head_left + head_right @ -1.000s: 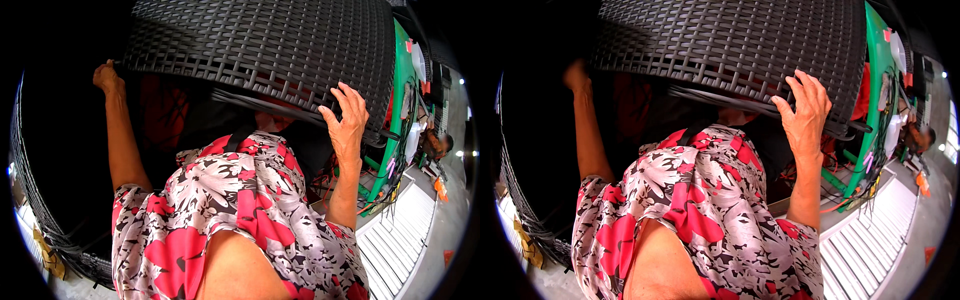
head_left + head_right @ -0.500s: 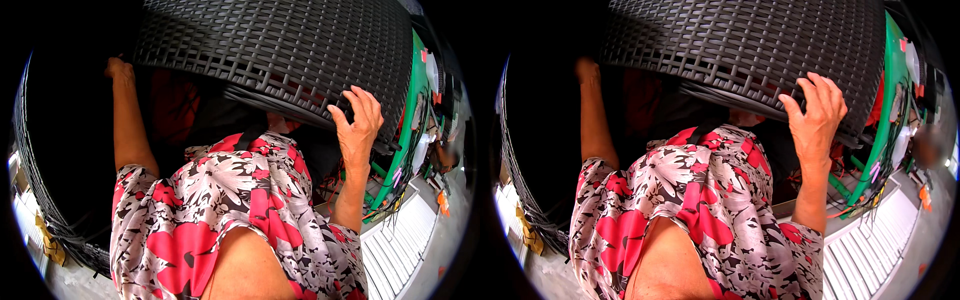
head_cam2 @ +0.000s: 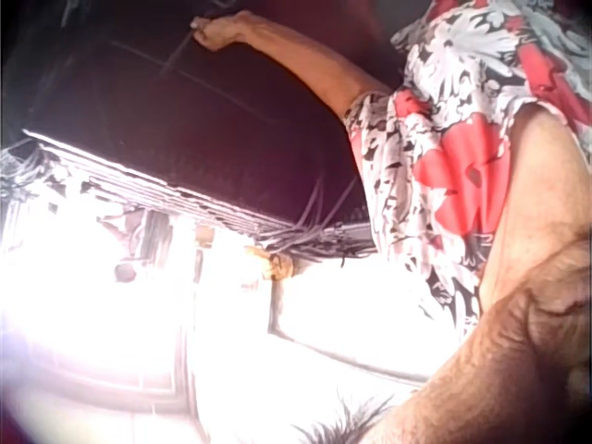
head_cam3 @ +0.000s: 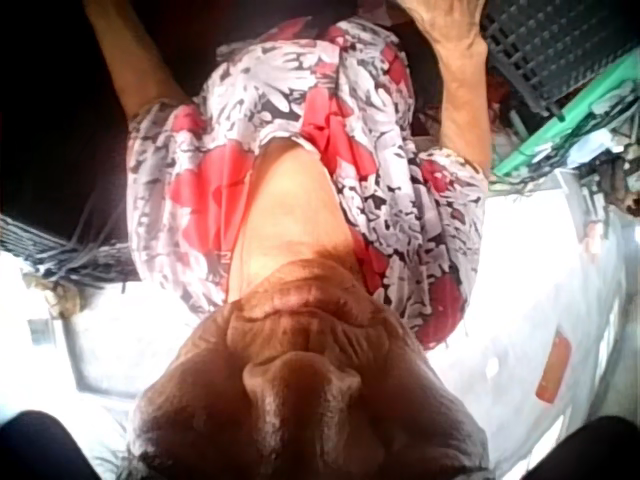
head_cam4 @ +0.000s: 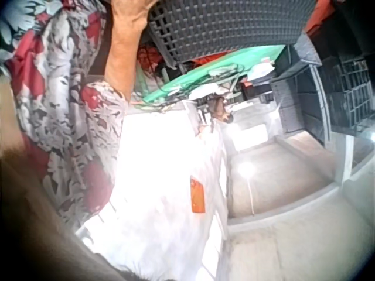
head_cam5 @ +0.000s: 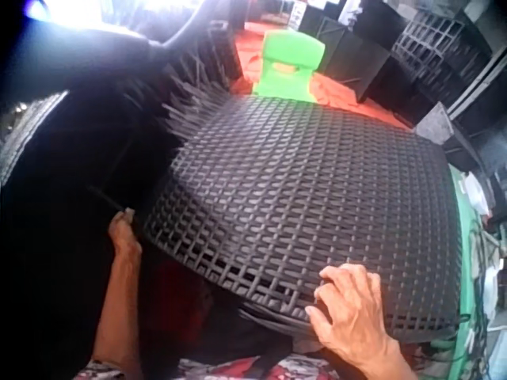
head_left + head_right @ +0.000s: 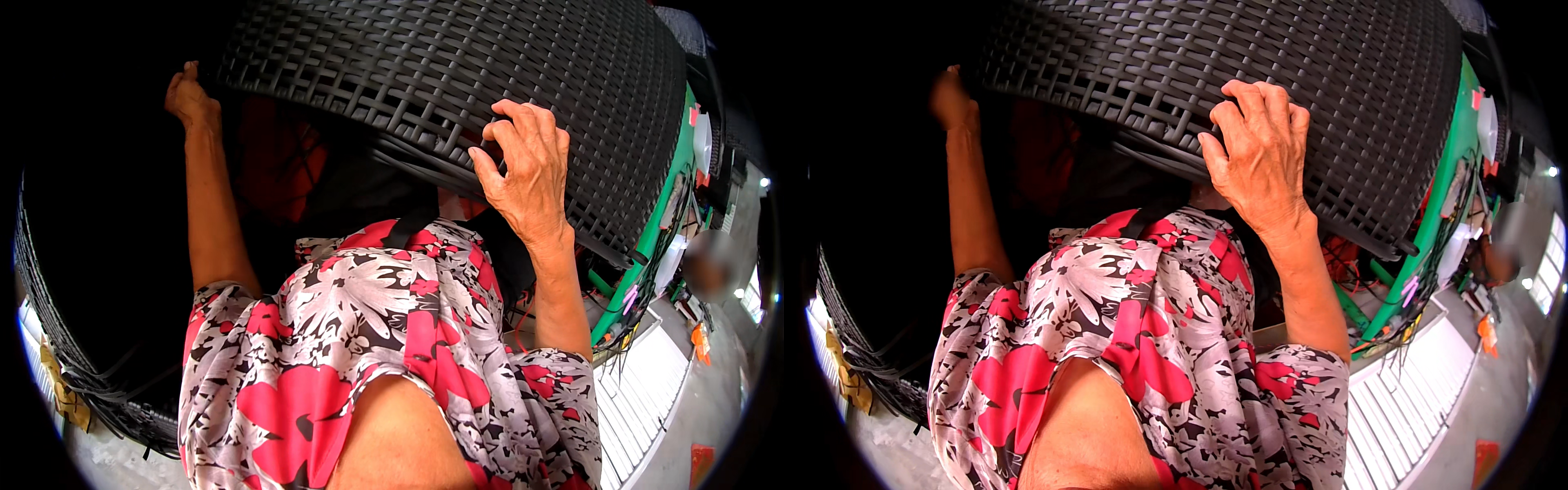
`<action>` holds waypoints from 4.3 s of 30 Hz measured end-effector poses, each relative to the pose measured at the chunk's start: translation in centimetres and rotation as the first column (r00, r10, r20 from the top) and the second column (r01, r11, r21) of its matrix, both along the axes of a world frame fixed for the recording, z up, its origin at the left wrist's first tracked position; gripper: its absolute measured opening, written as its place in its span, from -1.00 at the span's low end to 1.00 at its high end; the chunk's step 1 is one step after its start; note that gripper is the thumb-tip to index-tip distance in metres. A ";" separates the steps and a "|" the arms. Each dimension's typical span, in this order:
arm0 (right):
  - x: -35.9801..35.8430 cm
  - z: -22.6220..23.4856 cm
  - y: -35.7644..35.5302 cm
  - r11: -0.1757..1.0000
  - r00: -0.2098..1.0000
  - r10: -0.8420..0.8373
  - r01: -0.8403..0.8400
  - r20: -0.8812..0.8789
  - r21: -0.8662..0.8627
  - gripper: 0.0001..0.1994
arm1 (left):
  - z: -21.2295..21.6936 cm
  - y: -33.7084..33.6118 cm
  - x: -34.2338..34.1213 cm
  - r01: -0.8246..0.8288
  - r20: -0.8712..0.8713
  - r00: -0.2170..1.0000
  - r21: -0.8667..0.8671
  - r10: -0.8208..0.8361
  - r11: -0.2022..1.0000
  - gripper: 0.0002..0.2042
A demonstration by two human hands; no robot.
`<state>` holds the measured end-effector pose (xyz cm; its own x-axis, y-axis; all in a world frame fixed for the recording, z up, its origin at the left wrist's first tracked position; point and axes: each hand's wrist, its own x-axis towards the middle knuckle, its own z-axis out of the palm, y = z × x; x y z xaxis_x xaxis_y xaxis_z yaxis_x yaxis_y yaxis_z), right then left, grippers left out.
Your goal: The person weaves black plastic straps through the frame of a piece of wicker-style furniture, pulling the straps tight and tucking the ends into the structure by hand.
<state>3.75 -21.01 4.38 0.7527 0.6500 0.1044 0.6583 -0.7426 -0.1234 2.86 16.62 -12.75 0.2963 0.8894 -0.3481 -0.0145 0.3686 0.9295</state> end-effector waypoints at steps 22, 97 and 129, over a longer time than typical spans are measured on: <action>-3.2 1.9 -6.4 0.964 0.961 -0.264 0.260 0.078 0.054 -0.78 | -2.6 1.0 0.1 0.149 0.045 0.988 -0.055 -0.147 0.987 -0.69; 1.5 4.9 -26.4 -0.366 0.717 -0.424 0.424 -0.554 0.828 -0.58 | 21.5 -5.1 7.1 0.165 0.046 0.957 0.724 -0.285 0.670 -0.63; 0.4 11.6 -18.9 0.059 0.894 -0.404 0.235 -0.192 0.970 -0.79 | 13.7 -9.3 4.8 0.136 0.385 0.819 0.590 -0.426 0.796 -0.91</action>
